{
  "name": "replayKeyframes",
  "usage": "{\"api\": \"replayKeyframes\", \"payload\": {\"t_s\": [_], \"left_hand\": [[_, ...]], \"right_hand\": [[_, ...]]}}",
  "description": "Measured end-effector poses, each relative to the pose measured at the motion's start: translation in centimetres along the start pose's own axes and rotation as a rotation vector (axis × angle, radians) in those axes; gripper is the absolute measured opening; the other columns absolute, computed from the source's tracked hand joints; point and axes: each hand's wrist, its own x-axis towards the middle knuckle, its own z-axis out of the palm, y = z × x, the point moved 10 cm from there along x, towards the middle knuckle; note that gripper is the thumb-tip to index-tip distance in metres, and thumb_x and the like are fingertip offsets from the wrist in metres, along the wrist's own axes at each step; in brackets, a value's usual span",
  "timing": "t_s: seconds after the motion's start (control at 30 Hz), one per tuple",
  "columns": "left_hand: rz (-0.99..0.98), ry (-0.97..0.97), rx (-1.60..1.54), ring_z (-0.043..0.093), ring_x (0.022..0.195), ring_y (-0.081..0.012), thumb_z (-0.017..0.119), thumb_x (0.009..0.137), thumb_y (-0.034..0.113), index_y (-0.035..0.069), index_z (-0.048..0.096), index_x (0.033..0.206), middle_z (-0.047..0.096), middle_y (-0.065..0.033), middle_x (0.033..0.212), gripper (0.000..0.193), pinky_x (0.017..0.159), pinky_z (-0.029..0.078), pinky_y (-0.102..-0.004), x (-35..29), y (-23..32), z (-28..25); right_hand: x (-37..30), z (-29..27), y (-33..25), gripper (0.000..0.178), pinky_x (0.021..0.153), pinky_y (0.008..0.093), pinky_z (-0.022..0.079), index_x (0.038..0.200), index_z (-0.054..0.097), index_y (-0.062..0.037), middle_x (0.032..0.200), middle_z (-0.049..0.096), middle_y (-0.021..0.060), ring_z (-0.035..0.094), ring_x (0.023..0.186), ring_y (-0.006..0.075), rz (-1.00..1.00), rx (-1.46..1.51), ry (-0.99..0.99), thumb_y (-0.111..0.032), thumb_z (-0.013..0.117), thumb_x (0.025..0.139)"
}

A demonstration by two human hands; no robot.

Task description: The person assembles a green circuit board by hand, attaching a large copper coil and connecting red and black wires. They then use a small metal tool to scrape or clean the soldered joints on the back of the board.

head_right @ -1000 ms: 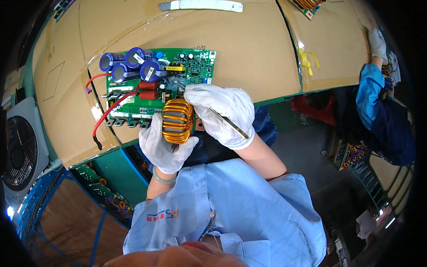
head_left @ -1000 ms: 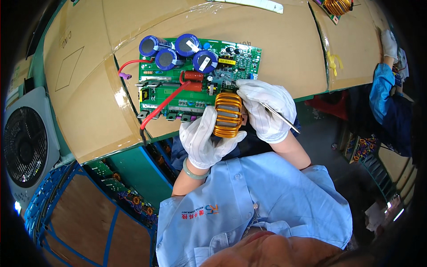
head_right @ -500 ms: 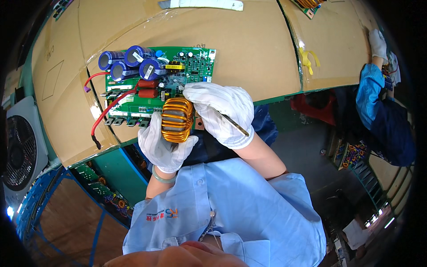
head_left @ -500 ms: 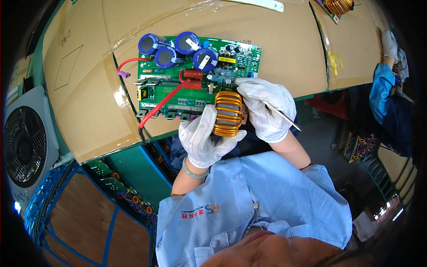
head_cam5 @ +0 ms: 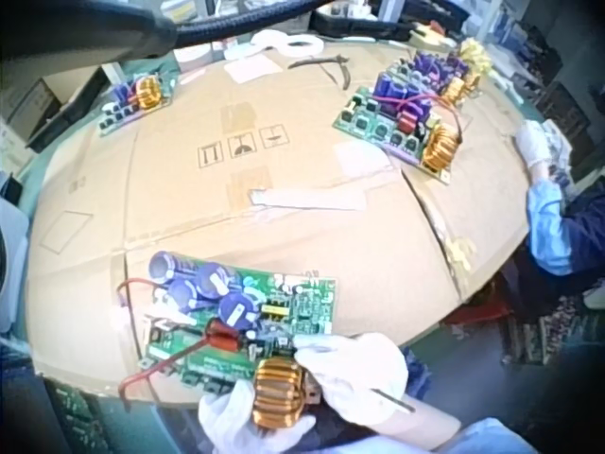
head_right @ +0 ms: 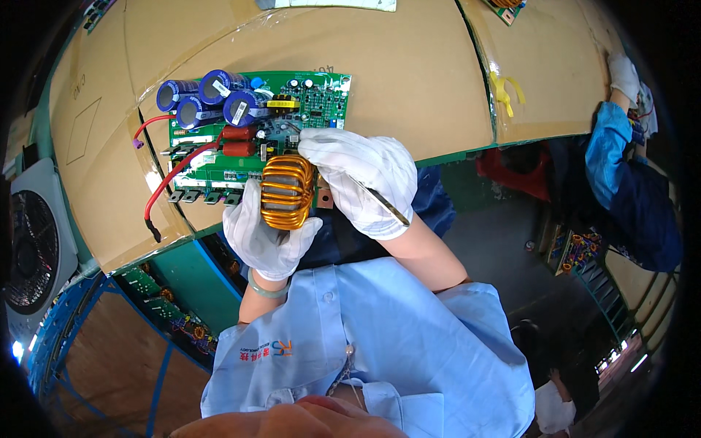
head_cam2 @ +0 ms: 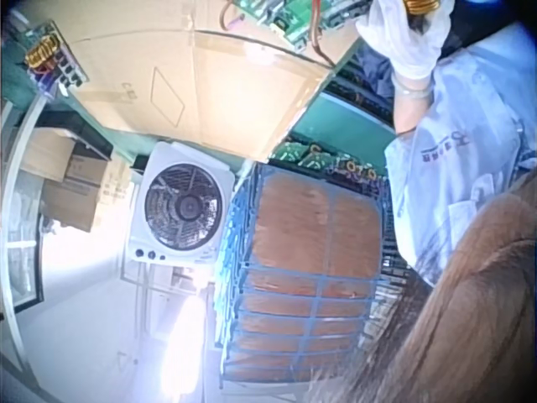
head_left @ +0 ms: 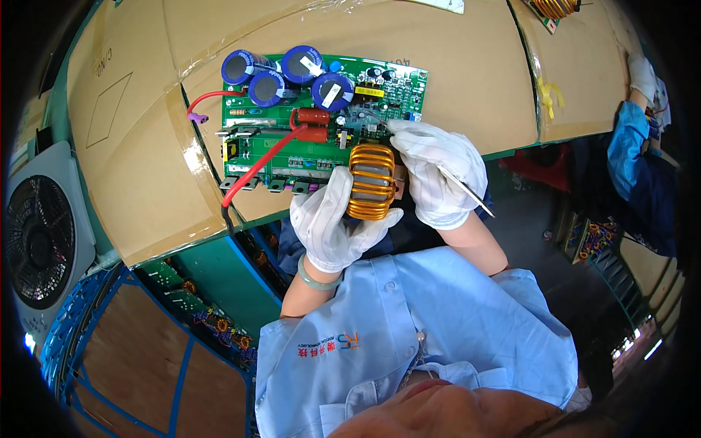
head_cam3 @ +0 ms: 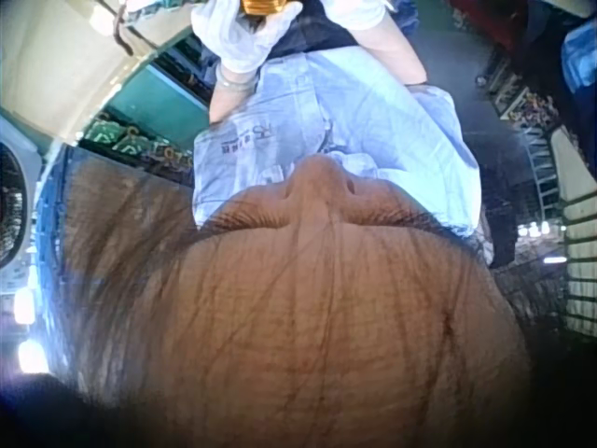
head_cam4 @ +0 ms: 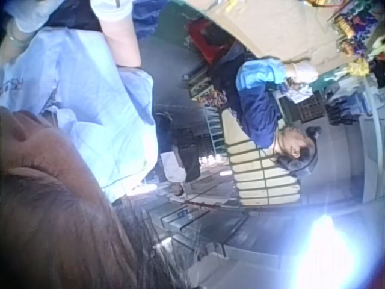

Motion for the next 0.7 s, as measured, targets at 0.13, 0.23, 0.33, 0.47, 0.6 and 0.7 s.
{"api": "replayKeyframes", "payload": {"t_s": [0.13,0.23,0.33,0.47,0.6,0.7], "left_hand": [[-0.021,0.006,-0.054,0.069,0.076,-0.0226,0.089,0.067,0.052,-0.006,0.062,0.124,0.073,-0.0164,0.106,0.085,0.069,0.046,-0.0332,0.6,0.1,-0.2],[-0.008,0.018,-0.045,0.069,0.075,-0.0228,0.088,0.067,0.052,-0.007,0.062,0.124,0.073,-0.0161,0.104,0.085,0.069,0.046,-0.0332,0.7,0.2,-0.3],[-0.016,0.016,-0.062,0.069,0.074,-0.0232,0.088,0.069,0.052,-0.007,0.062,0.123,0.073,-0.0160,0.101,0.084,0.069,0.047,-0.0335,0.6,0.0,-0.2],[-0.033,0.004,-0.085,0.069,0.074,-0.0236,0.087,0.070,0.051,-0.008,0.061,0.123,0.072,-0.0161,0.099,0.083,0.068,0.047,-0.0341,0.6,-0.1,-0.1],[-0.039,0.022,-0.082,0.069,0.073,-0.0239,0.087,0.071,0.049,-0.008,0.061,0.123,0.072,-0.0157,0.097,0.081,0.068,0.047,-0.0343,0.6,-0.1,-0.4],[-0.040,0.005,-0.070,0.069,0.072,-0.0239,0.086,0.071,0.049,-0.007,0.060,0.124,0.072,-0.0153,0.095,0.081,0.069,0.047,-0.0346,0.5,-0.1,-0.2]], "right_hand": [[-0.3,-0.5,0.1,0.011,0.067,0.0296,0.053,0.095,0.075,-0.0072,0.098,0.076,0.0105,0.074,0.085,0.0242,0.005,0.041,0.080,-0.010,0.069,0.086],[-0.5,-1.6,0.3,0.009,0.074,0.0313,0.056,0.093,0.074,-0.0020,0.094,0.076,0.0151,0.074,0.085,0.0270,0.058,0.206,0.209,-0.003,0.069,0.085],[-1.5,-3.6,0.2,0.010,0.081,0.0356,0.058,0.092,0.072,0.0039,0.092,0.074,0.0208,0.074,0.087,0.0307,0.086,0.272,0.315,0.003,0.069,0.083],[-4.3,-8.7,1.4,0.013,0.082,0.0399,0.059,0.092,0.067,0.0066,0.094,0.072,0.0235,0.073,0.089,0.0343,0.099,0.353,0.453,0.012,0.069,0.080],[-6.0,-13.3,2.8,0.016,0.080,0.0392,0.059,0.091,0.065,0.0043,0.093,0.070,0.0205,0.072,0.087,0.0320,0.278,0.207,0.344,0.014,0.072,0.081],[-5.6,-14.2,3.9,0.019,0.078,0.0295,0.057,0.096,0.068,0.0050,0.094,0.073,0.0150,0.071,0.083,0.0190,0.537,-0.182,-0.003,0.004,0.079,0.081]]}}
